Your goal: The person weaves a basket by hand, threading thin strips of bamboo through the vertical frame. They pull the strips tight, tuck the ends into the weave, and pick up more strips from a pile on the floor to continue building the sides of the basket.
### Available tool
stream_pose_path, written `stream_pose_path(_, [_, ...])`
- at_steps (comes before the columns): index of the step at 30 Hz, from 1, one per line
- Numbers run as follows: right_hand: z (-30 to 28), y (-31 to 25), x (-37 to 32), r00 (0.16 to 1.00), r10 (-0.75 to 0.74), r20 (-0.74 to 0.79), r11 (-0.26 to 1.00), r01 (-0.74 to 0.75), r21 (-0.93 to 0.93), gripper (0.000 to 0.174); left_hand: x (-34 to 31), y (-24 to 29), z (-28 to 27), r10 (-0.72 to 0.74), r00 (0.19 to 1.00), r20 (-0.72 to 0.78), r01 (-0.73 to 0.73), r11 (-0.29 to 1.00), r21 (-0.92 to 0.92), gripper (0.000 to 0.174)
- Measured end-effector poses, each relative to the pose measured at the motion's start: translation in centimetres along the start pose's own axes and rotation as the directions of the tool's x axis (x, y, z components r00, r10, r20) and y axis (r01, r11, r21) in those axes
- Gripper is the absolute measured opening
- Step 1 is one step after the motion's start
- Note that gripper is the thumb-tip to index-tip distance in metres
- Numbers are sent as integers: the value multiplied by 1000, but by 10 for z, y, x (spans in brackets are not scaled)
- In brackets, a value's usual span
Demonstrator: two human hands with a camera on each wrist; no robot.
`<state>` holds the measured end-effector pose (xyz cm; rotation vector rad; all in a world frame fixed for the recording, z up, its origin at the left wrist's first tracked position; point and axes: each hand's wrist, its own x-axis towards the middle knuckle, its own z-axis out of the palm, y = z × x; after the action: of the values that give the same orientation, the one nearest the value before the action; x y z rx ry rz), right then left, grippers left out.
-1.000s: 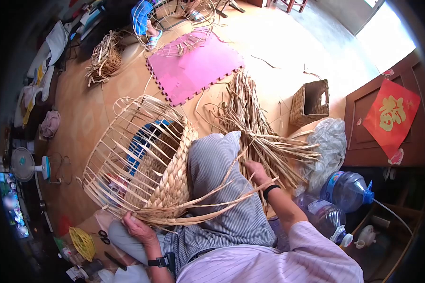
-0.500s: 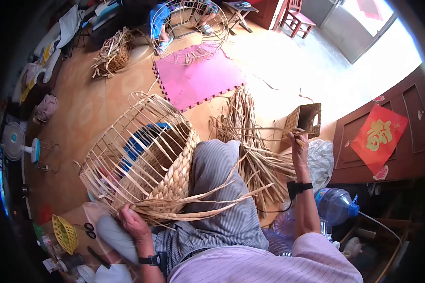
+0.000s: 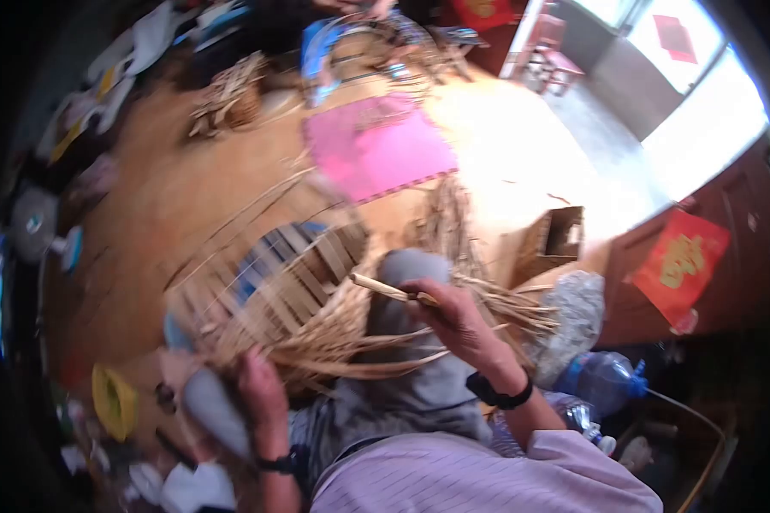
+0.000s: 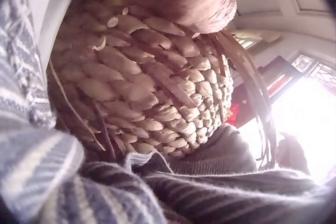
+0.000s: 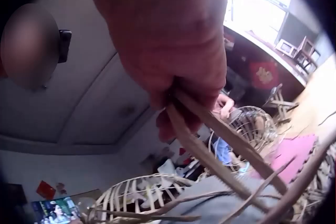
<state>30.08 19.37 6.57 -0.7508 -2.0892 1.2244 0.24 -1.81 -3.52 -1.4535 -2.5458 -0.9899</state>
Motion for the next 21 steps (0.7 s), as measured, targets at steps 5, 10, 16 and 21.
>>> stream_pose_path(5, [52,-33,12,981,-62,182,996,71,-44,29,18,27,-38,55,991,-118,-69,992,-111,23])
stream_pose_path(10, [86,-37,22,962,-104,252,971,153,-184,38,22,32,-59,7,983,-186,-25,995,-95,25])
stream_pose_path(16, [119,-48,36,969,-33,244,944,111,-311,31,26,31,-42,-27,1000,-15,23,976,-217,26])
stream_pose_path(21, [133,-46,42,967,-62,246,900,161,-405,29,34,29,-43,-145,974,172,184,955,-233,26])
